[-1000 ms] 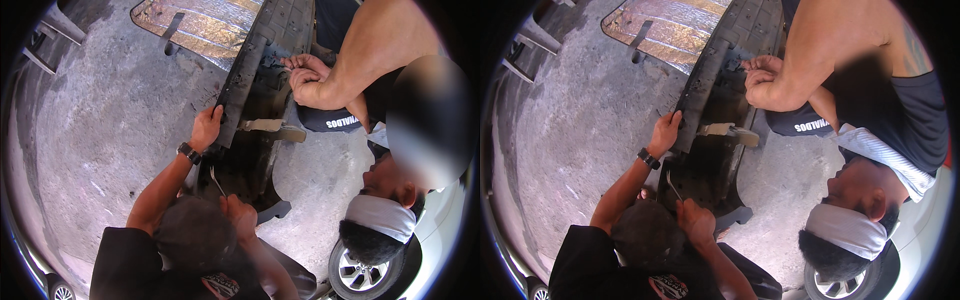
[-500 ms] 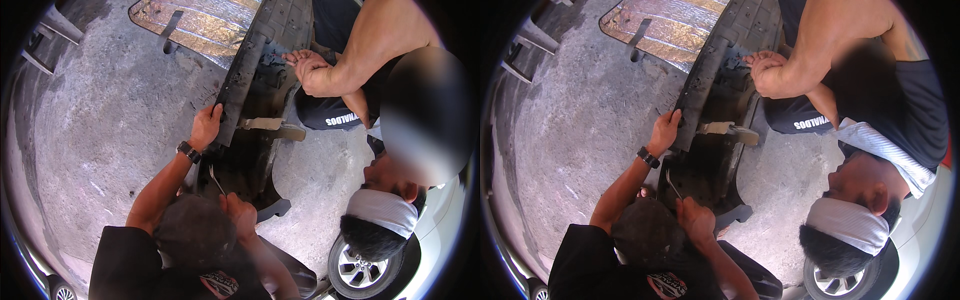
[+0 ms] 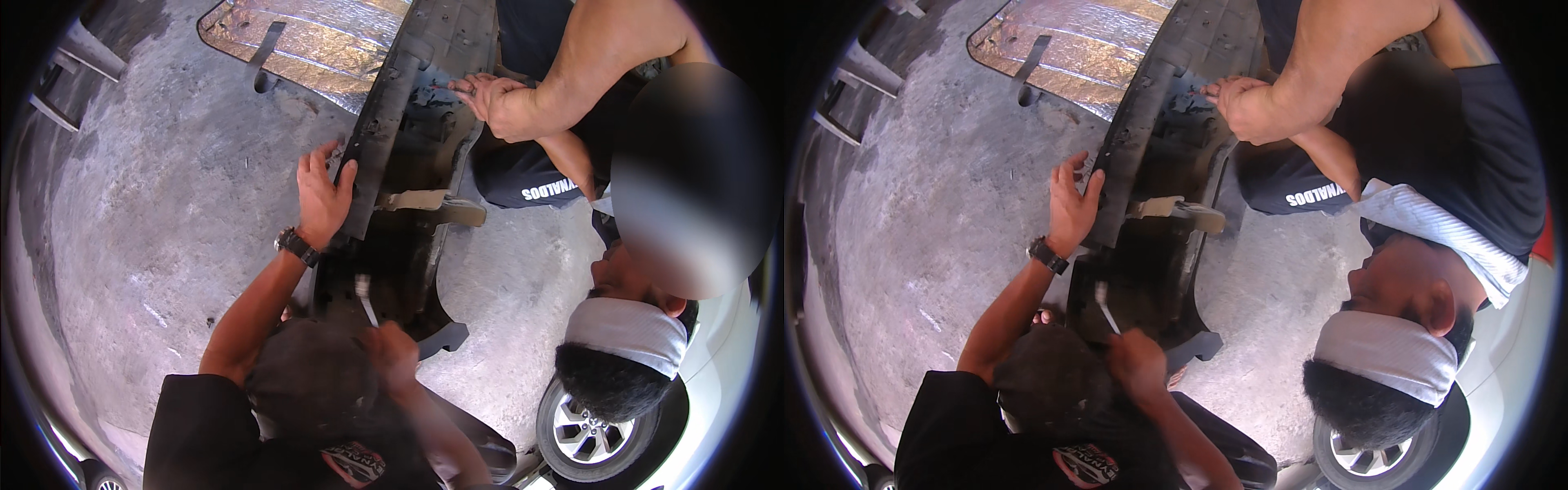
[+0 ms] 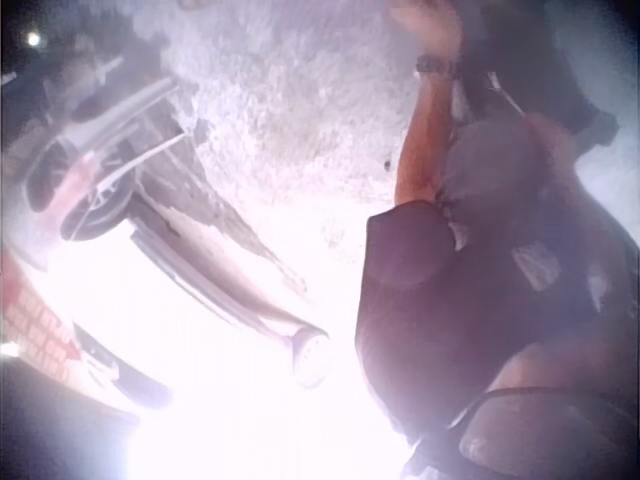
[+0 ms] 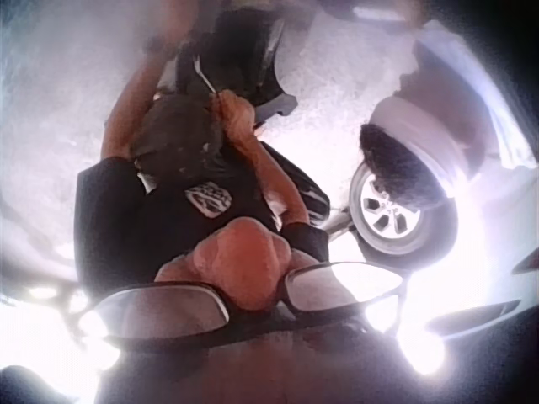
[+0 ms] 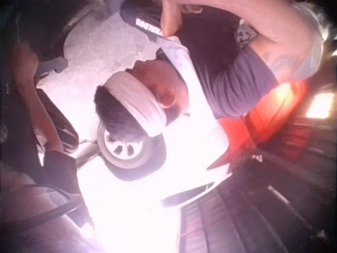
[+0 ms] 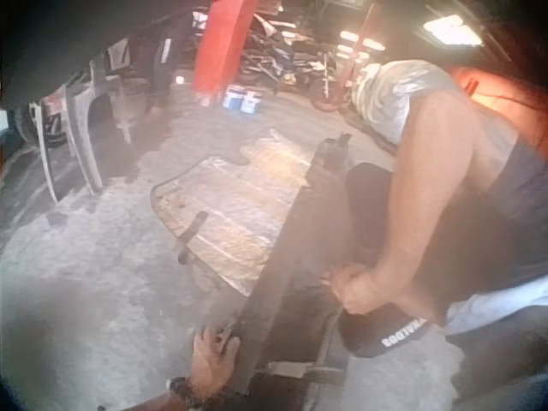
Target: The person uses a screwdriver to remove screws and clips from a black car bumper lying on the floor. They work alongside another person to detach the bumper cover and separate the internal components.
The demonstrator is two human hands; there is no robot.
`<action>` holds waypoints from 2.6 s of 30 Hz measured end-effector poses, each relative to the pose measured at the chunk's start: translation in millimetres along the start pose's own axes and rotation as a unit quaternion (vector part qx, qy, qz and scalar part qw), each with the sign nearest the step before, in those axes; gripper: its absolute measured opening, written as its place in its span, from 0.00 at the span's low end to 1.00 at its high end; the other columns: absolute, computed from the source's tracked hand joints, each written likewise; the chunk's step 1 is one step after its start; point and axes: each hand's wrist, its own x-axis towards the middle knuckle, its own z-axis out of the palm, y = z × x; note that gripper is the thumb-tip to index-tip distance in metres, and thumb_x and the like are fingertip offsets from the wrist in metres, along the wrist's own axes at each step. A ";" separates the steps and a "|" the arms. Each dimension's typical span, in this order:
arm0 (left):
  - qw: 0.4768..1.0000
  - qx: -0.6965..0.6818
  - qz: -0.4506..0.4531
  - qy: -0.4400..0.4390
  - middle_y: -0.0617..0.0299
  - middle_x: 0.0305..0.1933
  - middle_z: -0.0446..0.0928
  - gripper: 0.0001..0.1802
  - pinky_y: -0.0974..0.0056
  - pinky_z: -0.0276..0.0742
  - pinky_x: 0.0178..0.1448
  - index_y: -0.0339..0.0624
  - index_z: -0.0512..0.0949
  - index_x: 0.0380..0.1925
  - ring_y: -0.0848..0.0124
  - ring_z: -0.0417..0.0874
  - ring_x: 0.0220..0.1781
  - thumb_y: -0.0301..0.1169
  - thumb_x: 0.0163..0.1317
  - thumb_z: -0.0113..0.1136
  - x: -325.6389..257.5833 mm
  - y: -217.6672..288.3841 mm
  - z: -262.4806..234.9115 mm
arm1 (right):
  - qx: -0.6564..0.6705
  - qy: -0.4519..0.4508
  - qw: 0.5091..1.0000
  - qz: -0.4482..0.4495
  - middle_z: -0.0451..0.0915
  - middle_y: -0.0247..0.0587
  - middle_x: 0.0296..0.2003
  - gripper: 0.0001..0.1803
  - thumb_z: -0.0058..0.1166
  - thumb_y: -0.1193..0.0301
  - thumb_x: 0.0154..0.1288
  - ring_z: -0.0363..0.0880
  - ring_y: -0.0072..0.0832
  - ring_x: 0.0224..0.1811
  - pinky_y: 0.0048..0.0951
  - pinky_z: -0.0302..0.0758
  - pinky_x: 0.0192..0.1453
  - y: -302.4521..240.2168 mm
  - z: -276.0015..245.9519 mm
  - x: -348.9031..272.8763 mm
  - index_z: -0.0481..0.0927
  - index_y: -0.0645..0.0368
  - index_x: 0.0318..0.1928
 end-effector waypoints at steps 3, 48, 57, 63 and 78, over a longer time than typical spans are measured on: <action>0.999 -0.008 -0.004 -0.040 0.43 0.52 0.77 0.28 0.52 0.76 0.53 0.34 0.74 0.57 0.52 0.79 0.50 0.45 0.66 0.63 16.3 -5.2 4.3 | 0.089 0.097 0.988 0.078 0.75 0.49 0.27 0.06 0.50 0.73 0.71 0.79 0.46 0.27 0.43 0.71 0.28 25.3 -32.7 -10.5 0.79 0.60 0.37; 0.995 0.027 0.058 -0.071 0.42 0.63 0.67 0.30 0.48 0.66 0.67 0.37 0.69 0.63 0.43 0.68 0.63 0.36 0.63 0.64 60.1 34.2 15.3 | 0.444 0.020 0.840 0.312 0.68 0.31 0.17 0.11 0.48 0.70 0.72 0.61 0.18 0.11 0.23 0.56 0.13 150.3 69.6 351.9 0.79 0.66 0.44; 0.945 -0.109 -0.144 -0.271 0.44 0.35 0.79 0.28 0.55 0.76 0.44 0.31 0.74 0.50 0.52 0.80 0.35 0.48 0.68 0.59 4.8 -9.6 -40.8 | 0.278 -0.096 0.921 0.256 0.66 0.27 0.15 0.12 0.48 0.69 0.74 0.62 0.15 0.12 0.22 0.57 0.14 126.5 -78.6 233.6 0.81 0.64 0.43; 0.925 -0.045 -0.176 -0.333 0.45 0.29 0.77 0.27 0.55 0.73 0.37 0.33 0.76 0.45 0.56 0.78 0.29 0.52 0.69 0.58 -18.3 -4.1 -50.2 | 0.140 -0.094 0.960 0.225 0.71 0.35 0.18 0.13 0.47 0.69 0.75 0.70 0.21 0.20 0.29 0.66 0.26 137.5 -124.7 92.9 0.82 0.65 0.41; 0.766 0.018 0.175 -0.618 0.47 0.47 0.78 0.30 0.54 0.76 0.53 0.35 0.71 0.61 0.51 0.80 0.50 0.46 0.69 0.59 14.6 198.5 -194.8 | 0.161 -0.063 0.959 0.225 0.72 0.47 0.17 0.18 0.48 0.65 0.75 0.73 0.33 0.18 0.36 0.67 0.25 258.5 -64.1 -38.5 0.79 0.65 0.30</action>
